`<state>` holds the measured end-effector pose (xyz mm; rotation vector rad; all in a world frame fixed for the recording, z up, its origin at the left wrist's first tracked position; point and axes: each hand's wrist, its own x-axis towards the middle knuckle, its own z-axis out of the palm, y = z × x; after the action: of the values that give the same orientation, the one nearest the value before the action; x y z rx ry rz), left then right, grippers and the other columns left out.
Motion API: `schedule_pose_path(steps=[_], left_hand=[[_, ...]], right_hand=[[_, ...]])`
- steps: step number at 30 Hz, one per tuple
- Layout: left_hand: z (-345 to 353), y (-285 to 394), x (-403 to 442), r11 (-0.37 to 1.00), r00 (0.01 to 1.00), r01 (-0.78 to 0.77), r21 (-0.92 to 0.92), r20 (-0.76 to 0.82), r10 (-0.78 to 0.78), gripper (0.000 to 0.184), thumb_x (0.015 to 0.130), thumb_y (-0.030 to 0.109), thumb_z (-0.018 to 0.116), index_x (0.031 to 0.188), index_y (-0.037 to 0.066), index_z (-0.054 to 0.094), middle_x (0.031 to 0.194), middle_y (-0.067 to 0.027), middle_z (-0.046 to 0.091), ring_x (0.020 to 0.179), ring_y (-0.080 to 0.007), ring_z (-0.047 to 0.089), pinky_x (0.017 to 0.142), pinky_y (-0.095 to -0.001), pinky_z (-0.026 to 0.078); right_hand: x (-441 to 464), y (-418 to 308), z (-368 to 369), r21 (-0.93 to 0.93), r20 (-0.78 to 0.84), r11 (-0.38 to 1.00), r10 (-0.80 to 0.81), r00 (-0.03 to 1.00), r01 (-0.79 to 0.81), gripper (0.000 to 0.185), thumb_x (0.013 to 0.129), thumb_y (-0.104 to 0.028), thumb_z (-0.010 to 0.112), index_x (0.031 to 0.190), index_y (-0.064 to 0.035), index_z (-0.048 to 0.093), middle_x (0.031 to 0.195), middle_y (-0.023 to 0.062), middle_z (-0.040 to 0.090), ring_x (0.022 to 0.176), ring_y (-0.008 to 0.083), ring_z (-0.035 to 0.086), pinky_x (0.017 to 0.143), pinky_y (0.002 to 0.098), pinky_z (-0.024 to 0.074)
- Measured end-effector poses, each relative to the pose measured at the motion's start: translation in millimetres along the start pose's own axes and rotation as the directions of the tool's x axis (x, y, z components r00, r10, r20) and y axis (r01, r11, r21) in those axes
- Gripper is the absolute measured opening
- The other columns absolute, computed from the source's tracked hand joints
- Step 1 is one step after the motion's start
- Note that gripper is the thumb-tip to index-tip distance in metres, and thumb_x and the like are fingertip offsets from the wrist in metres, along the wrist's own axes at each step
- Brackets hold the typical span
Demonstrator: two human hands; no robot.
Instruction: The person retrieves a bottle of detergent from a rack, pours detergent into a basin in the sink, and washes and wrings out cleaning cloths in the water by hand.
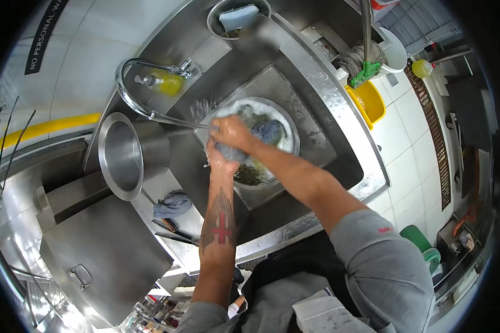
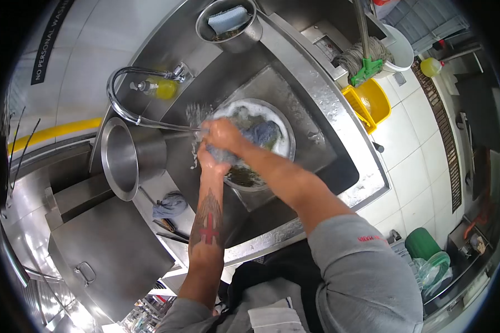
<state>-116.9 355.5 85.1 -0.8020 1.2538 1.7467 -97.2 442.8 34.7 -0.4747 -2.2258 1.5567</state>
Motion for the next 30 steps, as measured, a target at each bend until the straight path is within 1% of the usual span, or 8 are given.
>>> schedule_pose_path(steps=[4, 8, 10, 15, 18, 22, 27, 30], left_hand=[[-25.8, 19.8, -10.0, 0.703, 0.979, -0.103, 0.704, 0.198, -0.056, 0.052, 0.097, 0.035, 0.068, 0.136, 0.002, 0.054, 0.127, -0.0123, 0.064, 0.12, -0.0226, 0.06, 0.103, -0.0415, 0.047], [-41.9, 60.3, -21.6, 0.391, 0.873, -0.444, 0.806, 0.487, -0.013, 0.046, 0.1, 0.028, 0.065, 0.132, -0.002, 0.055, 0.123, -0.0115, 0.066, 0.12, -0.0202, 0.06, 0.106, -0.0369, 0.045], [-47.8, 65.9, -25.7, 0.734, 0.783, -0.522, 0.434, 0.585, 0.211, 0.044, 0.101, 0.028, 0.061, 0.128, -0.005, 0.056, 0.125, -0.0154, 0.065, 0.122, -0.0253, 0.059, 0.111, -0.0409, 0.041], [-55.0, 56.9, -38.5, 0.89, 0.772, -0.456, 0.022, 0.507, 0.383, 0.043, 0.101, 0.031, 0.056, 0.124, -0.005, 0.057, 0.13, -0.0218, 0.061, 0.128, -0.0375, 0.054, 0.115, -0.0534, 0.035], [-53.3, 19.9, -10.3, 0.95, 0.903, -0.235, -0.207, 0.315, 0.293, 0.044, 0.096, 0.027, 0.062, 0.125, -0.006, 0.055, 0.129, -0.0214, 0.062, 0.125, -0.0354, 0.056, 0.112, -0.0514, 0.04], [-105.5, -27.6, 137.0, 0.904, 0.877, -0.422, 0.064, 0.281, 0.389, 0.046, 0.096, 0.03, 0.062, 0.127, -0.003, 0.055, 0.127, -0.0191, 0.063, 0.118, -0.0319, 0.061, 0.106, -0.0504, 0.044], [-1.1, -13.4, 4.0, 0.999, 0.985, 0.007, -0.047, 0.174, 0.001, 0.039, 0.099, 0.033, 0.061, 0.126, 0.006, 0.059, 0.123, -0.0133, 0.065, 0.108, -0.0258, 0.064, 0.095, -0.0396, 0.052], [-13.5, -2.0, -7.8, 0.841, 0.979, -0.087, 0.534, 0.203, -0.028, 0.037, 0.099, 0.029, 0.065, 0.125, 0.003, 0.061, 0.119, -0.0084, 0.066, 0.109, -0.0207, 0.061, 0.096, -0.0356, 0.048]], right_hand=[[40.5, 14.5, -30.3, -0.082, 0.163, 0.995, 0.066, 0.984, -0.053, 0.054, 0.091, -0.052, 0.062, 0.075, -0.001, 0.066, 0.074, 0.0185, 0.068, 0.074, 0.0374, 0.067, 0.069, 0.046, 0.0519], [30.1, -0.6, -96.5, 0.004, 0.576, 0.983, 0.15, 0.804, -0.186, 0.059, 0.085, -0.059, 0.071, 0.079, -0.0004, 0.069, 0.071, 0.0072, 0.067, 0.072, 0.0192, 0.063, 0.069, 0.0368, 0.0483], [7.5, 31.7, -91.7, 0.05, 0.536, 0.995, 0.045, 0.843, -0.085, 0.055, 0.083, -0.054, 0.076, 0.08, 0.0, 0.07, 0.072, 0.006, 0.066, 0.071, 0.017, 0.06, 0.07, 0.0337, 0.0473], [-7.5, 58.3, -125.5, 0.049, 0.488, 0.973, 0.173, 0.856, -0.225, 0.049, 0.077, -0.046, 0.085, 0.082, 0.0001, 0.071, 0.082, 0.012, 0.069, 0.081, 0.0187, 0.064, 0.071, 0.0356, 0.0487], [-2.5, 47.4, -100.0, 0.787, 0.032, 0.593, 0.232, 0.972, -0.167, 0.032, 0.081, -0.034, 0.082, 0.08, -0.0048, 0.07, 0.087, 0.0088, 0.071, 0.082, 0.0241, 0.067, 0.082, 0.0368, 0.0499], [-36.9, -13.1, 20.7, 0.218, 0.016, 0.976, 0.0, 1.0, -0.004, 0.022, 0.078, -0.03, 0.076, 0.073, -0.0097, 0.068, 0.069, 0.012, 0.064, 0.069, 0.0341, 0.064, 0.082, 0.0339, 0.052], [14.5, -1.7, -38.6, -0.07, 0.086, 0.998, 0.006, 0.996, 0.0, 0.026, 0.083, -0.032, 0.061, 0.076, -0.0098, 0.073, 0.072, 0.0182, 0.068, 0.071, 0.0399, 0.066, 0.072, 0.0448, 0.0564], [35.1, -2.3, -56.9, -0.241, 0.128, 0.955, 0.207, 0.97, -0.172, 0.039, 0.09, -0.04, 0.059, 0.081, -0.0057, 0.075, 0.078, 0.0183, 0.07, 0.08, 0.0372, 0.069, 0.078, 0.0453, 0.055]])
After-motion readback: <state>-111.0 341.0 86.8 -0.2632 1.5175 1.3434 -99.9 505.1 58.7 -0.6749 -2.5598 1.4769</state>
